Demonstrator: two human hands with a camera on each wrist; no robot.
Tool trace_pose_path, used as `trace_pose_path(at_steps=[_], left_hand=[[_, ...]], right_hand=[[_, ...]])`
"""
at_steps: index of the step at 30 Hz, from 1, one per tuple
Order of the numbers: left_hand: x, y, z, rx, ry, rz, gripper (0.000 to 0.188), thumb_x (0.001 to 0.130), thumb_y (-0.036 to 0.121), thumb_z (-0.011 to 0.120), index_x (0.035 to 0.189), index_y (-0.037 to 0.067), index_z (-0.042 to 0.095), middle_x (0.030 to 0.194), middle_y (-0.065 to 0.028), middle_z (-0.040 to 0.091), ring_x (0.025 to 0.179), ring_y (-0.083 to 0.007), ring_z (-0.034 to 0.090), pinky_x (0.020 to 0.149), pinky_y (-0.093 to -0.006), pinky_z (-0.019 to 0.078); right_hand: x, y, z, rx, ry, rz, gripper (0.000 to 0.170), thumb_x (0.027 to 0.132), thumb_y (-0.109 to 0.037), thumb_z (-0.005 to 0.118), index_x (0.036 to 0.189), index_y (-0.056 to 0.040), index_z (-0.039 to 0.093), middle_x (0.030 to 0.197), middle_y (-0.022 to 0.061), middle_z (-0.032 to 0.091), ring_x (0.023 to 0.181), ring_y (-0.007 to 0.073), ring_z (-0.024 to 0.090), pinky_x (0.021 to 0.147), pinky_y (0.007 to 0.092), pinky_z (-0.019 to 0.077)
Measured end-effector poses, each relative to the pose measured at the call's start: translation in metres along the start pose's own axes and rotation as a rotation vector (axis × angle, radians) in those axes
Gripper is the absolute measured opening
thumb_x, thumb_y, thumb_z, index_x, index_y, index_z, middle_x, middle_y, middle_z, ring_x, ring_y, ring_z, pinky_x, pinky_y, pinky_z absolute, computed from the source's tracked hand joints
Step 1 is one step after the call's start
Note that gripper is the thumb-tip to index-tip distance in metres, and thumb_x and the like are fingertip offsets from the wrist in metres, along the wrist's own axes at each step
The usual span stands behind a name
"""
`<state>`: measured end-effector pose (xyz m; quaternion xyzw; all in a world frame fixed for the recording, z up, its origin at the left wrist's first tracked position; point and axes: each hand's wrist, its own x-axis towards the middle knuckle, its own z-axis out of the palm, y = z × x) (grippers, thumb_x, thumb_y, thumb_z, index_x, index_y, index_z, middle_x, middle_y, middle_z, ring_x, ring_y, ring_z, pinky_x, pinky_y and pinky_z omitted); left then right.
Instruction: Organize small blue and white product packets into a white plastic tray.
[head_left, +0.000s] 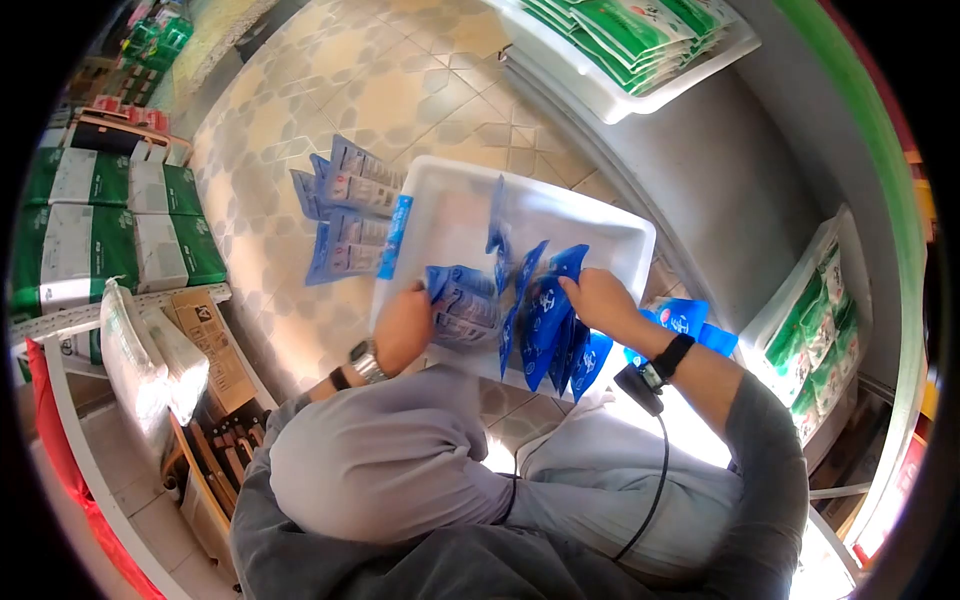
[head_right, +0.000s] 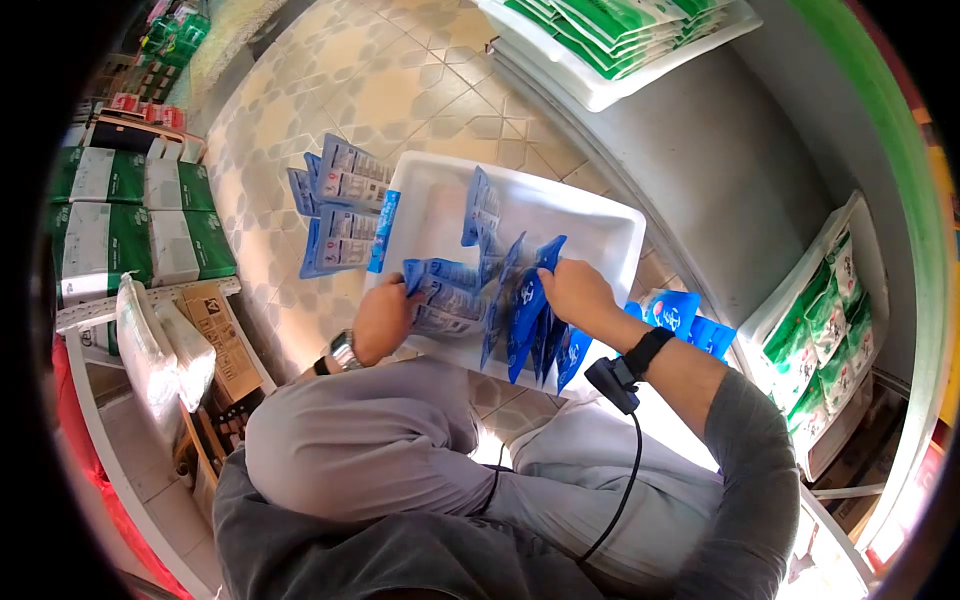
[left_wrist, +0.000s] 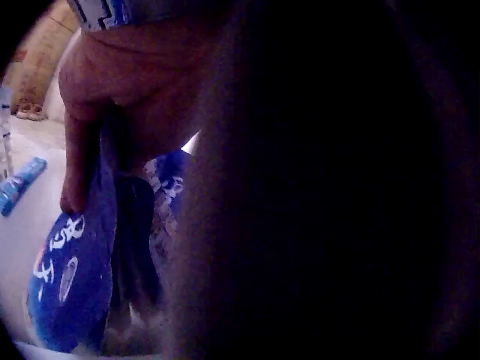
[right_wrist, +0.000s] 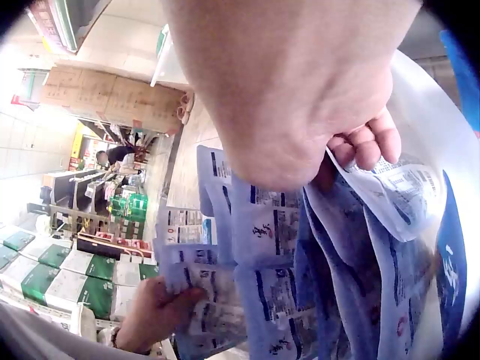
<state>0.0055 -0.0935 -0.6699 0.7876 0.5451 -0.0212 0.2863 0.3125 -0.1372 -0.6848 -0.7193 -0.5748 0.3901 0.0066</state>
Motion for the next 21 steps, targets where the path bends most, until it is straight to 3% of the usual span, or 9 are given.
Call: trace_pose_path(at_steps=[2, 6, 14, 18, 21], left_hand=[[-0.01, -0.009, -0.024, -0.043, 0.079, 0.041, 0.025, 0.089, 0.017, 0.066, 0.085, -0.008, 0.065, 0.096, -0.0245, 0.063, 0.082, -0.0453, 0.062, 0.073, -0.0508, 0.0495], [-0.031, -0.007, -0.087, -0.068, 0.167, 0.117, 0.014, 0.085, 0.009, 0.069, 0.088, -0.004, 0.069, 0.091, -0.0231, 0.066, 0.08, -0.0425, 0.063, 0.071, -0.0459, 0.0499], [-0.099, 0.022, -0.203, 0.026, 0.423, -0.091, 0.018, 0.084, 0.014, 0.073, 0.087, -0.003, 0.067, 0.072, -0.0173, 0.062, 0.061, -0.0348, 0.058, 0.058, -0.0403, 0.0441], [-0.125, 0.001, -0.213, 0.031, 0.553, -0.287, 0.016, 0.085, 0.009, 0.071, 0.092, -0.004, 0.066, 0.07, -0.0173, 0.063, 0.059, -0.0299, 0.058, 0.059, -0.0372, 0.0449], [-0.137, -0.002, -0.209, 0.07, 0.513, -0.45, 0.016, 0.084, 0.007, 0.07, 0.093, -0.005, 0.064, 0.07, -0.0183, 0.064, 0.06, -0.0307, 0.059, 0.06, -0.0371, 0.0458]], right_hand=[[-0.001, 0.0, -0.002, -0.001, 0.016, -0.012, 0.05, 0.097, -0.039, 0.052, 0.084, 0.0062, 0.068, 0.085, 0.0301, 0.067, 0.082, 0.0478, 0.065, 0.075, 0.0533, 0.0526], [-0.001, 0.0, -0.003, 0.0, 0.007, -0.026, 0.05, 0.097, -0.039, 0.051, 0.084, 0.006, 0.068, 0.084, 0.0298, 0.067, 0.081, 0.0481, 0.065, 0.074, 0.0539, 0.0522], [-0.001, 0.003, -0.004, -0.002, 0.009, -0.048, 0.051, 0.097, -0.04, 0.051, 0.084, 0.0057, 0.068, 0.084, 0.0295, 0.067, 0.082, 0.048, 0.065, 0.074, 0.0538, 0.0519], [-0.002, 0.002, -0.002, -0.006, 0.026, -0.044, 0.056, 0.1, -0.04, 0.048, 0.077, 0.0083, 0.065, 0.079, 0.0305, 0.064, 0.077, 0.0466, 0.064, 0.073, 0.0512, 0.0501], [-0.003, 0.001, -0.003, -0.005, 0.038, -0.035, 0.056, 0.1, -0.04, 0.048, 0.078, 0.0084, 0.065, 0.079, 0.0304, 0.065, 0.078, 0.0469, 0.064, 0.073, 0.0515, 0.05]])
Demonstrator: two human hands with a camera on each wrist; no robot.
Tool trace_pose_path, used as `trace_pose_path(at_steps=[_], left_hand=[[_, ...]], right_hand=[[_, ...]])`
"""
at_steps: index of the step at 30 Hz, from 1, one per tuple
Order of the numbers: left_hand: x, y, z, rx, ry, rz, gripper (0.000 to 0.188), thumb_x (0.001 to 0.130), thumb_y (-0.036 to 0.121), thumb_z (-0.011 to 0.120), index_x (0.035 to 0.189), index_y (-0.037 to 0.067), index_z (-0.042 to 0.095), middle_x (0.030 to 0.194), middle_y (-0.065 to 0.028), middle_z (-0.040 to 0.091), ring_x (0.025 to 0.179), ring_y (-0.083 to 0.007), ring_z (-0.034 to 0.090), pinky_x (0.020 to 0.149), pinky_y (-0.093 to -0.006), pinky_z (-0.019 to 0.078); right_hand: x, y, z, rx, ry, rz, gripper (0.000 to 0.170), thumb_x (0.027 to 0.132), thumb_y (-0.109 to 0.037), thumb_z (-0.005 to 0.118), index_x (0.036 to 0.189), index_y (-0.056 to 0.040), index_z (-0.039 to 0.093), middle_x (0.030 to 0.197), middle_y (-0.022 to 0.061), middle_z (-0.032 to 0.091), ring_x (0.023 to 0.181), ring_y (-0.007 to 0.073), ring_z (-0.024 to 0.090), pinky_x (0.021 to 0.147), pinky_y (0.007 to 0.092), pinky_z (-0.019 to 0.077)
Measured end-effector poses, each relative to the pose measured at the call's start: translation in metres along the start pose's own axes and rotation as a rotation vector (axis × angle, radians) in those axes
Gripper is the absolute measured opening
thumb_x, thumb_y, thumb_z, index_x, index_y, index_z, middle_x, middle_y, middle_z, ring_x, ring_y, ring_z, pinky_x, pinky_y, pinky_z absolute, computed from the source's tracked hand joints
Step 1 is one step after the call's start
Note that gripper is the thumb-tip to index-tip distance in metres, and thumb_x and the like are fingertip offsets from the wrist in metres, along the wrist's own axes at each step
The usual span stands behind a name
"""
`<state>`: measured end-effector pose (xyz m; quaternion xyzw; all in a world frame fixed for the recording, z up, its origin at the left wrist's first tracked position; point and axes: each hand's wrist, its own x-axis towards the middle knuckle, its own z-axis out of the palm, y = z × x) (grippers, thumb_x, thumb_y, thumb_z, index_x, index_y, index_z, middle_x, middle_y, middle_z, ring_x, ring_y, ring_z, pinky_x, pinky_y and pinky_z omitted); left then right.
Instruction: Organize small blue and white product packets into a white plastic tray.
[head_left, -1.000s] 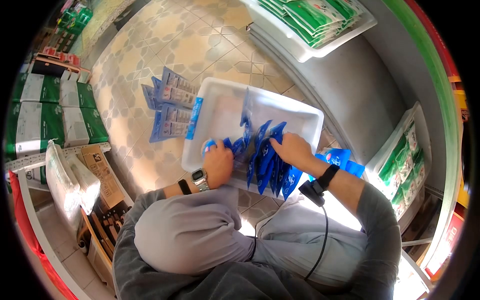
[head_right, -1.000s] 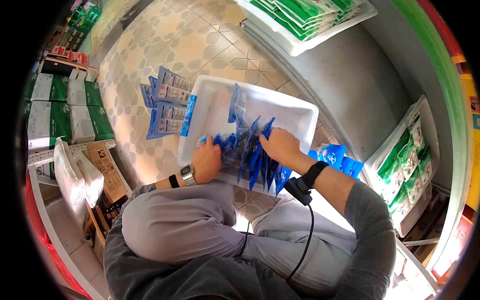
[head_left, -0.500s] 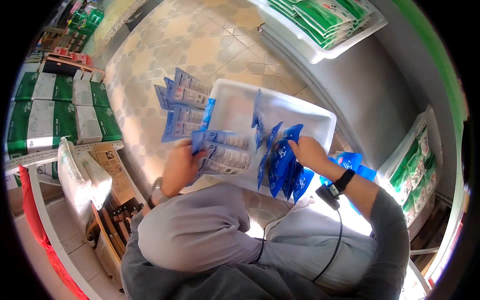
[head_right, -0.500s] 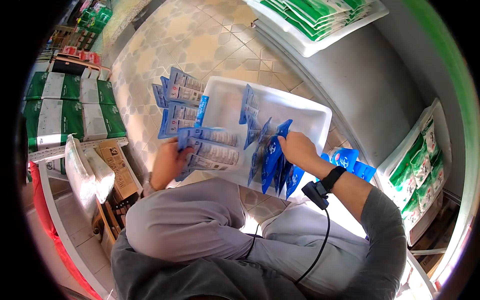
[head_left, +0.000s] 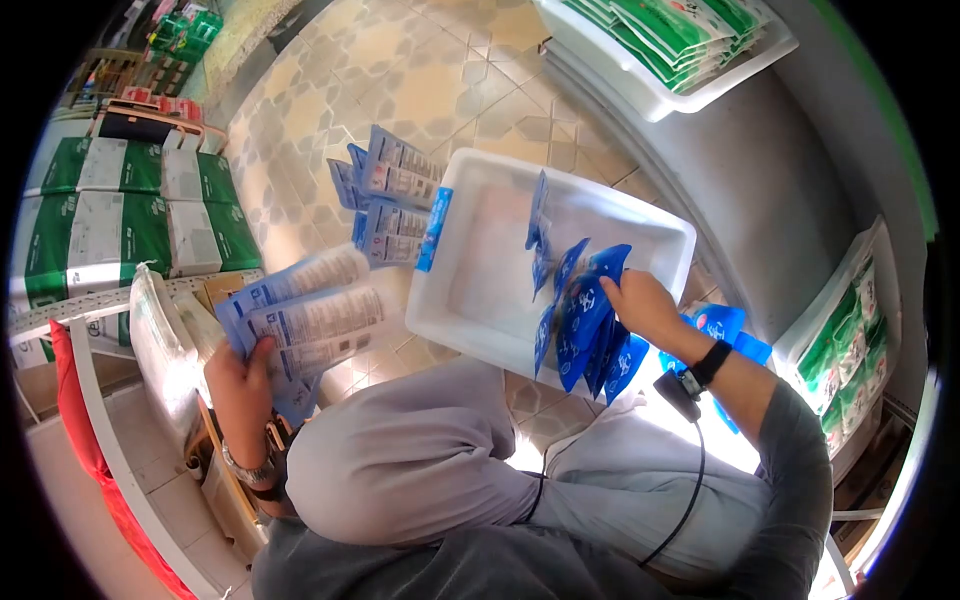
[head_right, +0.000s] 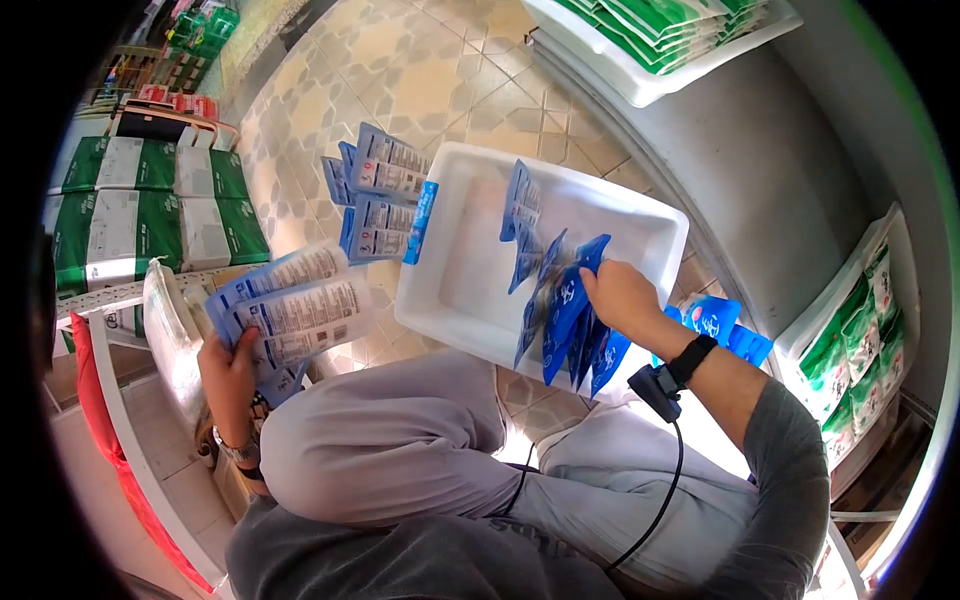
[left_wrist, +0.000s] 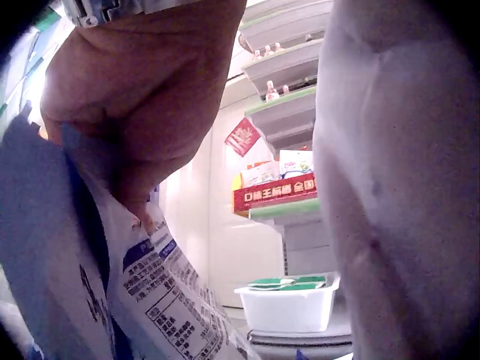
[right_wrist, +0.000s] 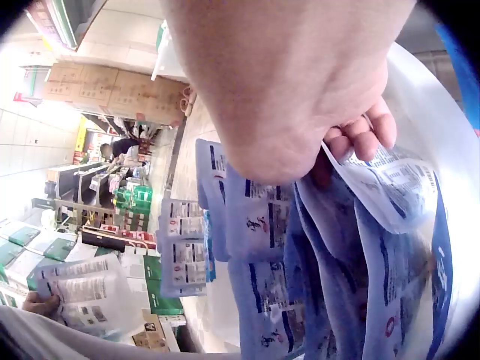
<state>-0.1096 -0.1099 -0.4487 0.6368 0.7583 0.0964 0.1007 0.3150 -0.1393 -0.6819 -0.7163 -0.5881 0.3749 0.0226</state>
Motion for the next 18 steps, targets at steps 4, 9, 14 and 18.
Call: trace_pose_path(at_steps=[4, 9, 14, 18], left_hand=[[-0.003, -0.057, 0.027, -0.025, -0.058, 0.033, 0.02, 0.081, 0.011, 0.072, 0.092, -0.004, 0.067, 0.071, -0.0207, 0.066, 0.06, -0.036, 0.06, 0.061, -0.0399, 0.0475], [0.006, -0.102, 0.082, 0.209, -0.201, 0.008, 0.021, 0.082, 0.012, 0.072, 0.087, -0.007, 0.065, 0.077, -0.0243, 0.065, 0.071, -0.0417, 0.063, 0.067, -0.0462, 0.0477], [-0.003, -0.135, 0.155, 0.276, -0.112, 0.005, 0.025, 0.08, 0.016, 0.075, 0.083, -0.006, 0.064, 0.081, -0.0267, 0.064, 0.081, -0.0472, 0.062, 0.069, -0.05, 0.0473], [0.006, -0.125, 0.18, 0.176, -0.136, 0.078, 0.023, 0.083, 0.016, 0.072, 0.08, -0.004, 0.062, 0.083, -0.0247, 0.063, 0.08, -0.0459, 0.061, 0.069, -0.05, 0.0479]], right_hand=[[0.001, 0.001, 0.002, -0.011, -0.005, -0.005, 0.054, 0.099, -0.04, 0.049, 0.08, 0.0076, 0.066, 0.081, 0.0302, 0.065, 0.079, 0.047, 0.064, 0.074, 0.0525, 0.0507], [0.002, 0.007, 0.009, -0.051, 0.037, -0.024, 0.053, 0.099, -0.041, 0.048, 0.082, 0.006, 0.067, 0.082, 0.0288, 0.066, 0.079, 0.0473, 0.064, 0.073, 0.054, 0.0516], [0.0, 0.005, 0.006, -0.058, 0.03, -0.009, 0.054, 0.1, -0.041, 0.047, 0.081, 0.0058, 0.066, 0.083, 0.0284, 0.066, 0.08, 0.0465, 0.065, 0.073, 0.0541, 0.0516], [-0.001, 0.001, 0.005, -0.073, 0.018, 0.009, 0.055, 0.1, -0.042, 0.047, 0.082, 0.0058, 0.066, 0.084, 0.0284, 0.066, 0.081, 0.0461, 0.065, 0.073, 0.0539, 0.0516]])
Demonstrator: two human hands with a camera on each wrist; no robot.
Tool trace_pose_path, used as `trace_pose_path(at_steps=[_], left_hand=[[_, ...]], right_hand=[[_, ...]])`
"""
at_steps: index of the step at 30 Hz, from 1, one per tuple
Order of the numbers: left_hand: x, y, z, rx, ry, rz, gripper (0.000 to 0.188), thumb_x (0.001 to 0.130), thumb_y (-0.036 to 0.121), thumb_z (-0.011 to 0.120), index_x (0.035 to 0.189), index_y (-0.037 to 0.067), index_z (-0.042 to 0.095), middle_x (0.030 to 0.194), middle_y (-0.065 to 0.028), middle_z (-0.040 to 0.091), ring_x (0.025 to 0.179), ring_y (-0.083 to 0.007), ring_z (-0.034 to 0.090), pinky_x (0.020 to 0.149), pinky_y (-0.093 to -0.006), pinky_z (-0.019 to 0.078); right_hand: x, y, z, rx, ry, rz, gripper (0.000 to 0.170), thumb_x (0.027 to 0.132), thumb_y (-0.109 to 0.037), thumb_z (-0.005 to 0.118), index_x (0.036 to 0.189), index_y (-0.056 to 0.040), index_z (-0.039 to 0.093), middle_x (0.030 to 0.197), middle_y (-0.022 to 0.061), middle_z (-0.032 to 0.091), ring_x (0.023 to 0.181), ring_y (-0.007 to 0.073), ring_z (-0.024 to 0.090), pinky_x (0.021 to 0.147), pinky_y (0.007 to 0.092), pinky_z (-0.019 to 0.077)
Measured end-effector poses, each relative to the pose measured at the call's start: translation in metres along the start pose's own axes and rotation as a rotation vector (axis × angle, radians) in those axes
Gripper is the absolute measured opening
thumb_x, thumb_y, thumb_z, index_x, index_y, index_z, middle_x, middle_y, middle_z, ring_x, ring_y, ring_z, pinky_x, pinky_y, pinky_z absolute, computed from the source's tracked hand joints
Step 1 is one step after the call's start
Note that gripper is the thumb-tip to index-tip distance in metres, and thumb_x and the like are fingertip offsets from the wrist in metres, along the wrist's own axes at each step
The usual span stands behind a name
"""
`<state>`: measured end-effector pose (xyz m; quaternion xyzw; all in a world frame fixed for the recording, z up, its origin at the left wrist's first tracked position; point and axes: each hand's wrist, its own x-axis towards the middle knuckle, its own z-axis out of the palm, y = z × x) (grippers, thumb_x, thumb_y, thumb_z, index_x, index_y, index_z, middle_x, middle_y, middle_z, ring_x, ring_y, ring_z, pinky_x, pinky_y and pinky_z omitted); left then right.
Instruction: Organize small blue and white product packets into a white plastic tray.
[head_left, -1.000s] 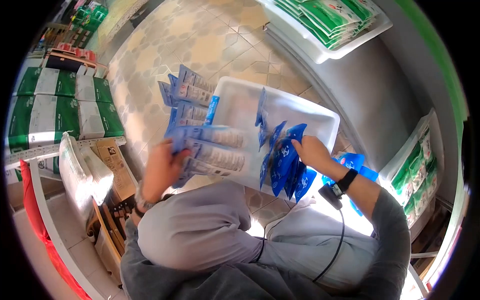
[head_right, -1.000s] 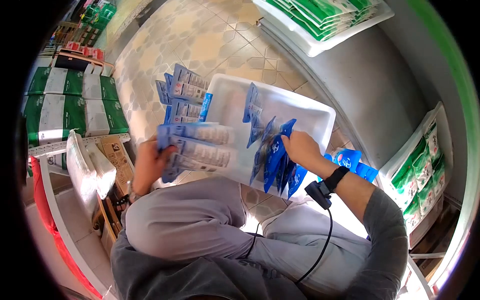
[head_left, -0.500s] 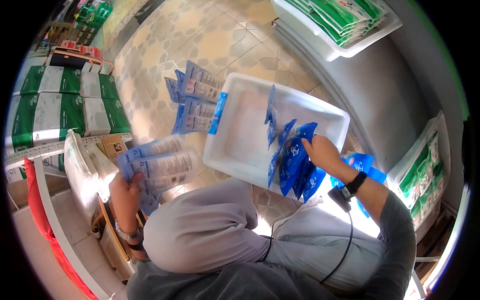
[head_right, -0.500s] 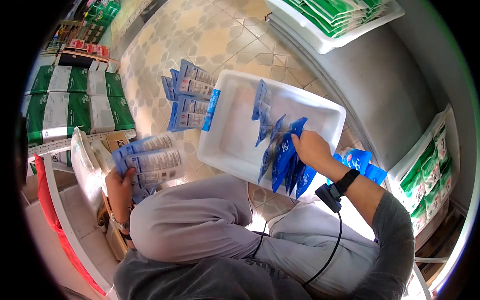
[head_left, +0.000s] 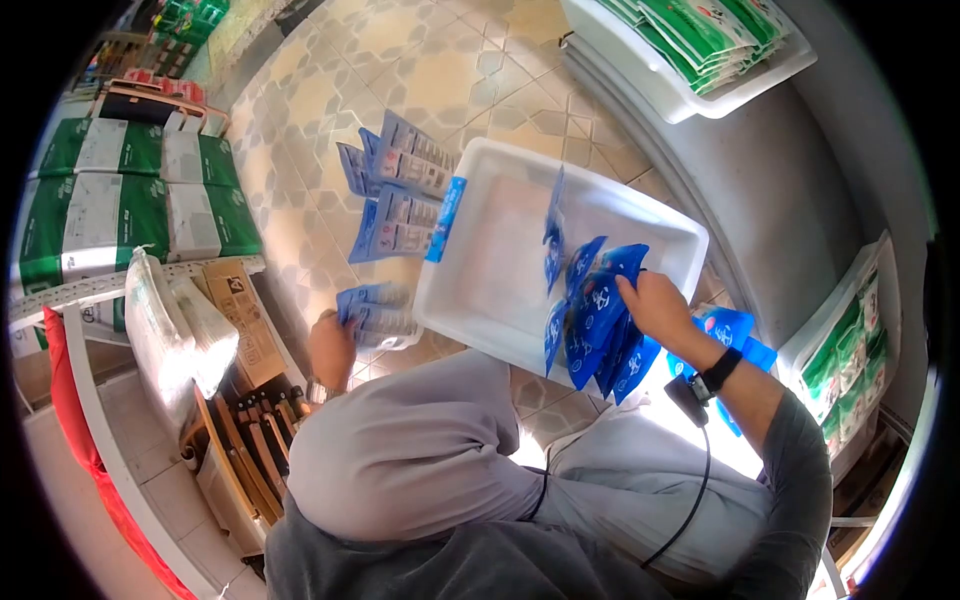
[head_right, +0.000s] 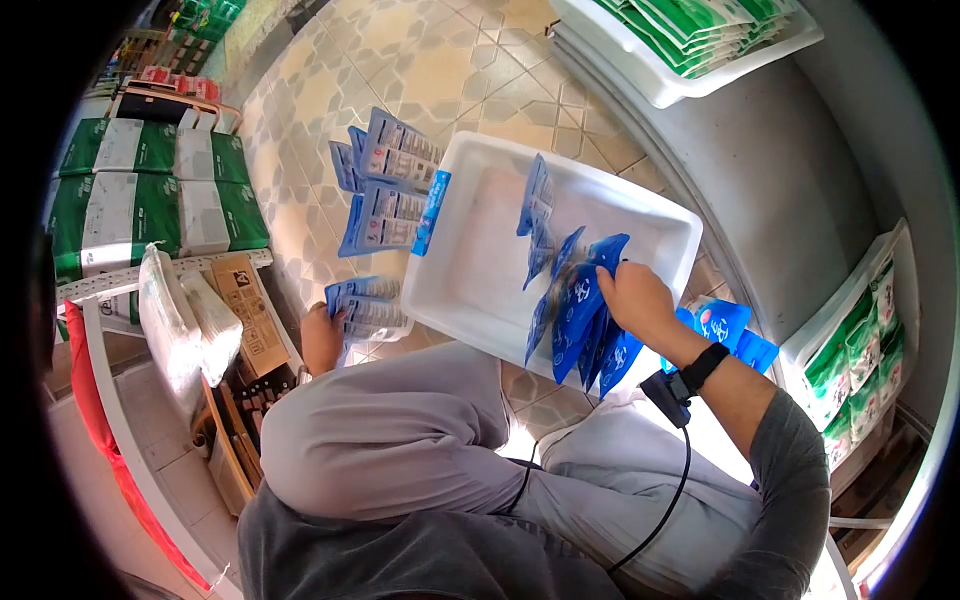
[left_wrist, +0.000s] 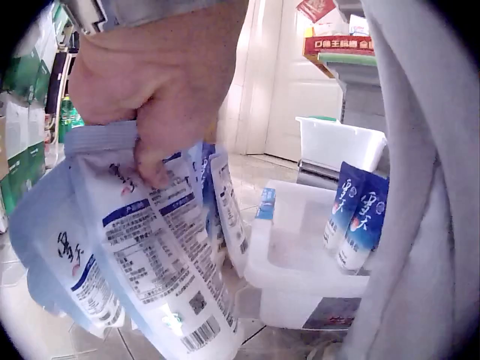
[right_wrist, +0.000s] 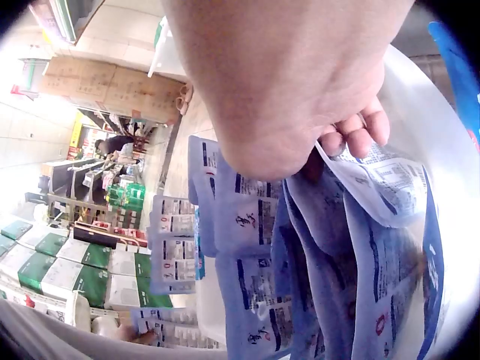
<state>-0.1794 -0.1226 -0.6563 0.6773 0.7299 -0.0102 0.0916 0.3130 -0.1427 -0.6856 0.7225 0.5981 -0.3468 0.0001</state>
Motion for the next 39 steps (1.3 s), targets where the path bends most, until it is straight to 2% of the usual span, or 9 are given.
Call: trace_pose_path(at_steps=[6, 13, 17, 23, 26, 30, 34, 37, 39], left_hand=[[0.031, 0.007, 0.02, -0.133, -0.029, 0.236, 0.012, 0.084, 0.009, 0.067, 0.083, -0.002, 0.064, 0.091, -0.0207, 0.064, 0.082, -0.043, 0.062, 0.071, -0.049, 0.0493], [0.046, 0.034, 0.036, -0.113, 0.002, 0.244, 0.009, 0.082, 0.005, 0.065, 0.082, -0.003, 0.06, 0.093, -0.0219, 0.062, 0.085, -0.0435, 0.061, 0.071, -0.0514, 0.0492], [0.044, 0.044, 0.033, -0.211, -0.019, 0.24, 0.031, 0.076, 0.004, 0.072, 0.103, -0.005, 0.06, 0.11, -0.0258, 0.059, 0.099, -0.0461, 0.058, 0.083, -0.0488, 0.0501], [0.028, 0.058, 0.035, -0.256, 0.175, 0.287, 0.061, 0.073, 0.005, 0.074, 0.129, -0.002, 0.05, 0.125, -0.0247, 0.052, 0.115, -0.0445, 0.052, 0.099, -0.0461, 0.0446], [0.03, 0.058, 0.036, -0.297, 0.228, 0.312, 0.065, 0.074, 0.008, 0.07, 0.134, 0.0, 0.046, 0.122, -0.0254, 0.055, 0.11, -0.0439, 0.055, 0.091, -0.0487, 0.0476], [0.026, 0.068, 0.023, -0.219, 0.222, 0.23, 0.066, 0.075, 0.015, 0.072, 0.133, -0.001, 0.046, 0.123, -0.026, 0.055, 0.11, -0.0442, 0.054, 0.092, -0.0485, 0.0462], [0.022, 0.1, 0.0, -0.186, 0.473, 0.337, 0.053, 0.077, 0.01, 0.073, 0.125, -0.002, 0.054, 0.125, -0.0232, 0.054, 0.114, -0.0428, 0.052, 0.099, -0.046, 0.0424], [0.018, 0.122, -0.009, -0.291, 0.497, 0.494, 0.049, 0.078, 0.009, 0.073, 0.122, -0.001, 0.056, 0.126, -0.0223, 0.054, 0.115, -0.0413, 0.053, 0.099, -0.0443, 0.0427], [0.015, 0.145, -0.016, -0.425, 0.289, 0.59, 0.046, 0.08, 0.011, 0.073, 0.121, -0.001, 0.056, 0.126, -0.0213, 0.054, 0.115, -0.04, 0.053, 0.097, -0.0429, 0.0433]], right_hand=[[0.001, 0.0, 0.002, 0.018, 0.01, 0.008, 0.055, 0.099, -0.043, 0.047, 0.082, 0.0058, 0.067, 0.083, 0.0281, 0.066, 0.081, 0.0463, 0.065, 0.074, 0.0535, 0.0513], [-0.003, -0.005, -0.004, 0.041, 0.019, 0.029, 0.056, 0.099, -0.043, 0.049, 0.081, 0.0074, 0.066, 0.084, 0.0298, 0.066, 0.081, 0.0474, 0.064, 0.075, 0.0526, 0.05], [-0.001, 0.001, -0.001, 0.081, 0.034, 0.013, 0.055, 0.098, -0.041, 0.052, 0.08, 0.0099, 0.065, 0.083, 0.0313, 0.065, 0.08, 0.0476, 0.063, 0.073, 0.051, 0.0485], [0.009, 0.013, 0.005, 0.169, 0.011, -0.04, 0.057, 0.097, -0.042, 0.05, 0.077, 0.0088, 0.065, 0.081, 0.0318, 0.064, 0.081, 0.0496, 0.062, 0.075, 0.0548, 0.048], [0.01, 0.014, -0.001, 0.152, -0.014, -0.081, 0.057, 0.096, -0.041, 0.05, 0.075, 0.0089, 0.065, 0.079, 0.0324, 0.063, 0.079, 0.0503, 0.062, 0.075, 0.0555, 0.0474], [0.007, 0.008, -0.008, 0.124, -0.01, -0.097, 0.056, 0.096, -0.038, 0.051, 0.071, 0.0095, 0.065, 0.074, 0.0327, 0.062, 0.076, 0.0497, 0.062, 0.073, 0.0555, 0.0478], [0.008, 0.017, -0.004, 0.102, -0.003, -0.095, 0.056, 0.096, -0.038, 0.051, 0.071, 0.0095, 0.065, 0.071, 0.0307, 0.063, 0.073, 0.0478, 0.063, 0.072, 0.0537, 0.0492], [0.003, 0.018, -0.008, 0.223, -0.023, -0.045, 0.057, 0.097, -0.038, 0.051, 0.07, 0.0092, 0.065, 0.067, 0.0274, 0.063, 0.07, 0.0457, 0.064, 0.072, 0.0522, 0.0499], [-0.001, 0.016, -0.012, 0.231, -0.011, -0.035, 0.058, 0.097, -0.04, 0.051, 0.068, 0.009, 0.065, 0.064, 0.0253, 0.063, 0.069, 0.0445, 0.064, 0.072, 0.0515, 0.0497]])
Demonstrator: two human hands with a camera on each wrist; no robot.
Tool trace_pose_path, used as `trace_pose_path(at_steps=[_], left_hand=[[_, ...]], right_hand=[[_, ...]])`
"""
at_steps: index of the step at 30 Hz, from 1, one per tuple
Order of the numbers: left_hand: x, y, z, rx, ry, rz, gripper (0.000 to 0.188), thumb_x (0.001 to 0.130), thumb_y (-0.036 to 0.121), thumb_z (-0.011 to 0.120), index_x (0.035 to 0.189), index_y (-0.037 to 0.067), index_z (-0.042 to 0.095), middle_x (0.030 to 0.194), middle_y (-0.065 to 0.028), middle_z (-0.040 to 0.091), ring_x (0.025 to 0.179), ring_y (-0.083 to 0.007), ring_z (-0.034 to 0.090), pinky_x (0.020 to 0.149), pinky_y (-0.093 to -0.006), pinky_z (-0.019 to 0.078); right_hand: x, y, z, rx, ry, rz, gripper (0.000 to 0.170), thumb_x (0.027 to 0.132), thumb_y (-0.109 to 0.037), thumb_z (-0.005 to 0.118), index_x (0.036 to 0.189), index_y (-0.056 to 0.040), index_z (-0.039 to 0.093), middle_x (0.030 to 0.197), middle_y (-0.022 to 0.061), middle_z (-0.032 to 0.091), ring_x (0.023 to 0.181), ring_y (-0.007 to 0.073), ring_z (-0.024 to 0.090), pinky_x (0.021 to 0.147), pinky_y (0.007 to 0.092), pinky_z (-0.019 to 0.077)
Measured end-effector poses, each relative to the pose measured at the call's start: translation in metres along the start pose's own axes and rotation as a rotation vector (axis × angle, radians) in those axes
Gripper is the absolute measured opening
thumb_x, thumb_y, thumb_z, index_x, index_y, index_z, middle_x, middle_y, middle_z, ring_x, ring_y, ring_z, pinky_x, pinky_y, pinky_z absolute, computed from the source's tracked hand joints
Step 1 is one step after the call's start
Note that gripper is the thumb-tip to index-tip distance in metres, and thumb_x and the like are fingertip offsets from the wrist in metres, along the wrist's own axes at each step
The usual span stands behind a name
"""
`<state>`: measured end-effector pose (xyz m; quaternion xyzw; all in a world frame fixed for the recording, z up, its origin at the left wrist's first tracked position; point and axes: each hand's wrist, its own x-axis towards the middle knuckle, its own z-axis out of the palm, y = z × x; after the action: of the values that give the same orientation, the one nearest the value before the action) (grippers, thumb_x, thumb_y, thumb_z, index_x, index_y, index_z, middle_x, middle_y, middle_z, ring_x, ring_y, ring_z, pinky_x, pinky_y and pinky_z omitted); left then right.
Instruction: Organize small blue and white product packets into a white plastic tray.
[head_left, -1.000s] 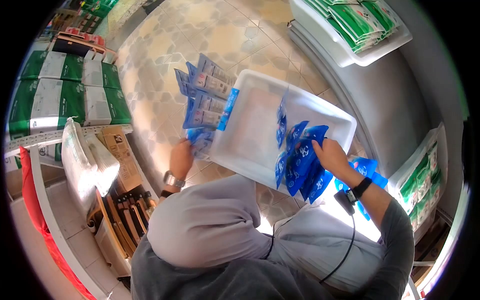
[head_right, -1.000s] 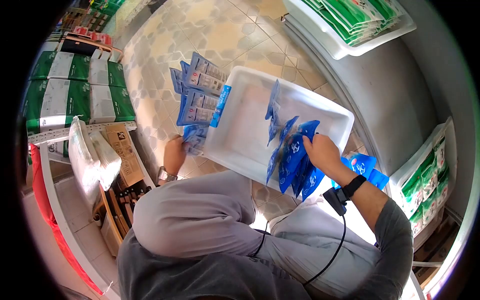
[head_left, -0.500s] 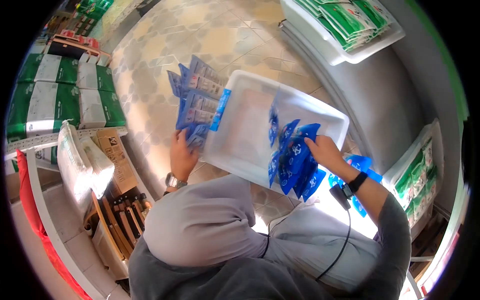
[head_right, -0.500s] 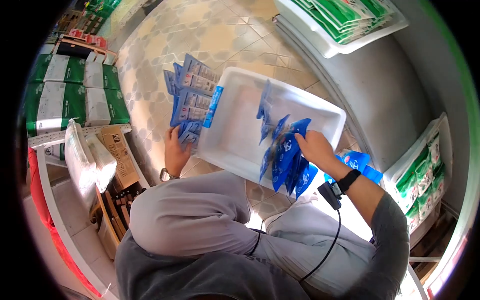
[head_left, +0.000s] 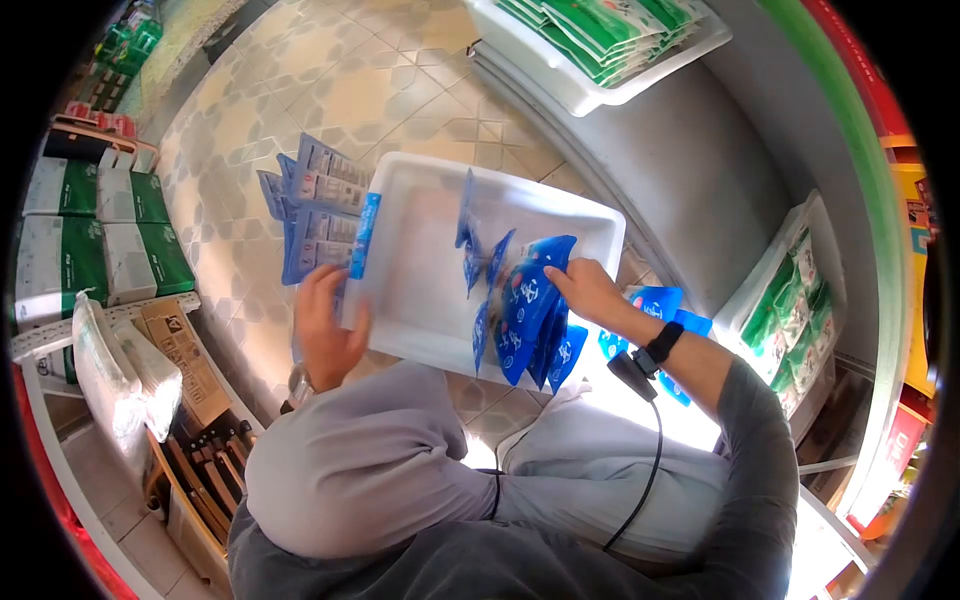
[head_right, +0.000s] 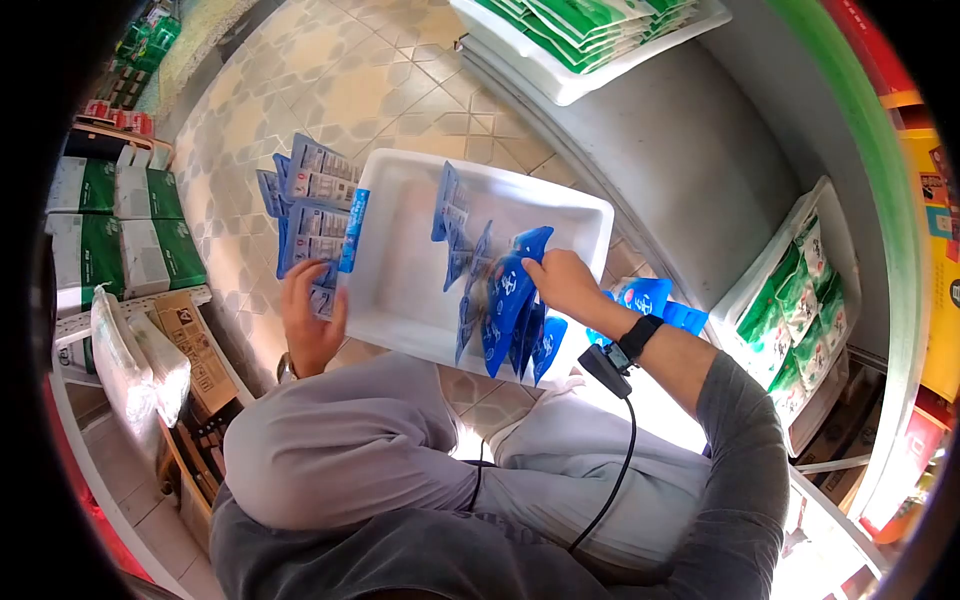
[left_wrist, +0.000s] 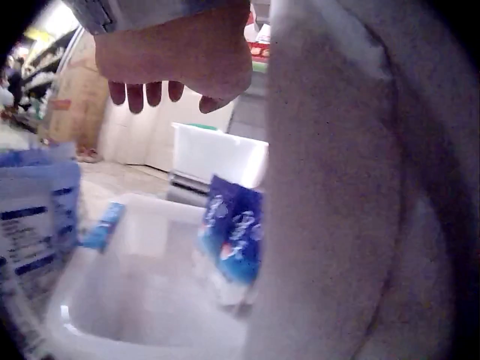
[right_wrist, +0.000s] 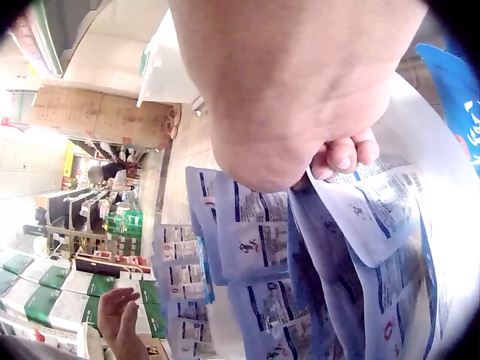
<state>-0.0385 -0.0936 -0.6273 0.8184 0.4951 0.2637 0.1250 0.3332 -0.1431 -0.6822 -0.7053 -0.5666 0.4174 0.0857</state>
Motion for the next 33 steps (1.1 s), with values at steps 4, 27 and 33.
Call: trace_pose_path(at_steps=[4, 27, 33], left_hand=[[0.037, 0.047, 0.024, -0.308, -0.366, 0.009, 0.062, 0.08, 0.022, 0.078, 0.131, 0.001, 0.048, 0.131, -0.0234, 0.05, 0.117, -0.0392, 0.051, 0.098, -0.0427, 0.0441], [0.092, 0.024, 0.145, -0.261, -0.413, -0.119, 0.053, 0.068, 0.003, 0.076, 0.118, 0.001, 0.06, 0.104, -0.0249, 0.065, 0.1, -0.043, 0.061, 0.086, -0.0463, 0.0508], [0.093, 0.035, 0.142, -0.155, -0.448, -0.077, 0.031, 0.072, 0.005, 0.073, 0.099, -0.001, 0.059, 0.091, -0.0258, 0.065, 0.09, -0.0444, 0.062, 0.079, -0.0499, 0.0508]], right_hand=[[-0.006, 0.001, -0.002, 0.009, 0.037, -0.011, 0.059, 0.097, -0.04, 0.051, 0.069, 0.0096, 0.065, 0.068, 0.0286, 0.062, 0.071, 0.0466, 0.063, 0.071, 0.0525, 0.0486], [0.0, 0.0, 0.015, 0.059, 0.058, 0.112, 0.057, 0.088, -0.045, 0.058, 0.079, 0.0106, 0.067, 0.081, 0.031, 0.066, 0.08, 0.0469, 0.066, 0.075, 0.0514, 0.0516], [-0.001, -0.003, 0.012, 0.038, 0.013, 0.164, 0.06, 0.084, -0.051, 0.062, 0.085, 0.0081, 0.069, 0.085, 0.028, 0.069, 0.083, 0.0438, 0.068, 0.076, 0.0495, 0.0534]])
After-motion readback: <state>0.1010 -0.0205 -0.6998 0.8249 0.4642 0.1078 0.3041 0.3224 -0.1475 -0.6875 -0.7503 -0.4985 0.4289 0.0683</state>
